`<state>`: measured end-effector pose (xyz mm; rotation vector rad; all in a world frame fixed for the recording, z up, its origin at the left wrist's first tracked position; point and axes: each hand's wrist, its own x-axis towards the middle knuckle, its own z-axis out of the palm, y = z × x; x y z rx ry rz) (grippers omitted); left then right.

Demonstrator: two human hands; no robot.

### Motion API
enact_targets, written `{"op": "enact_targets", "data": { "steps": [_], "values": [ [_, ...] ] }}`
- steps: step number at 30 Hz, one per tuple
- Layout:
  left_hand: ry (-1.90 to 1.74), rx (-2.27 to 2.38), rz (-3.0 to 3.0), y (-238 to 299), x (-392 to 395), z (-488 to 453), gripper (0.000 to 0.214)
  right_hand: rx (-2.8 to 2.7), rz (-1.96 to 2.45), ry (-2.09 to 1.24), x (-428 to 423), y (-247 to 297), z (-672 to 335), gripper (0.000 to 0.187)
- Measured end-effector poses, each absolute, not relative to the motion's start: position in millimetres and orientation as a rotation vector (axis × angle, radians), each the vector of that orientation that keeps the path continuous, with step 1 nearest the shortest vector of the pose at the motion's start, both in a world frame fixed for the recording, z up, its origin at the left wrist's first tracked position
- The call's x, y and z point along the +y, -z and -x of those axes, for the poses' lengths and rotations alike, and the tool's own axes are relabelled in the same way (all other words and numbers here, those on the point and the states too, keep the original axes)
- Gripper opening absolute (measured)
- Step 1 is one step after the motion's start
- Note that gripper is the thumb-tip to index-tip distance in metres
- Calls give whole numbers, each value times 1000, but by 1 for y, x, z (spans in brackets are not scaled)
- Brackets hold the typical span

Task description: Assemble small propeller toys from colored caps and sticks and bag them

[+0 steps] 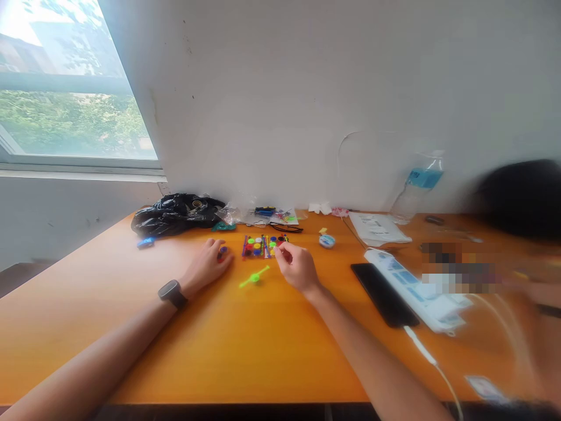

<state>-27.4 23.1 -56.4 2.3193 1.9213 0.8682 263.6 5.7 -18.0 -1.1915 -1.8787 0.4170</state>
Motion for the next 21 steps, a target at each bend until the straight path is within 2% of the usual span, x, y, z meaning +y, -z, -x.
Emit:
{"op": "enact_targets", "data": {
  "steps": [5,13,21],
  "values": [
    [-864,1796,-2376,52,28,32,20,-1917,1217,-403,4,20,-262,43],
    [-935,1676,-2532,57,30,29,34,-1962,1207,-325,1,21,-258,43],
    [-797,1494,-2649,56,26,25,44,-2025,1200,-268,-3,21,-254,40]
  ]
}}
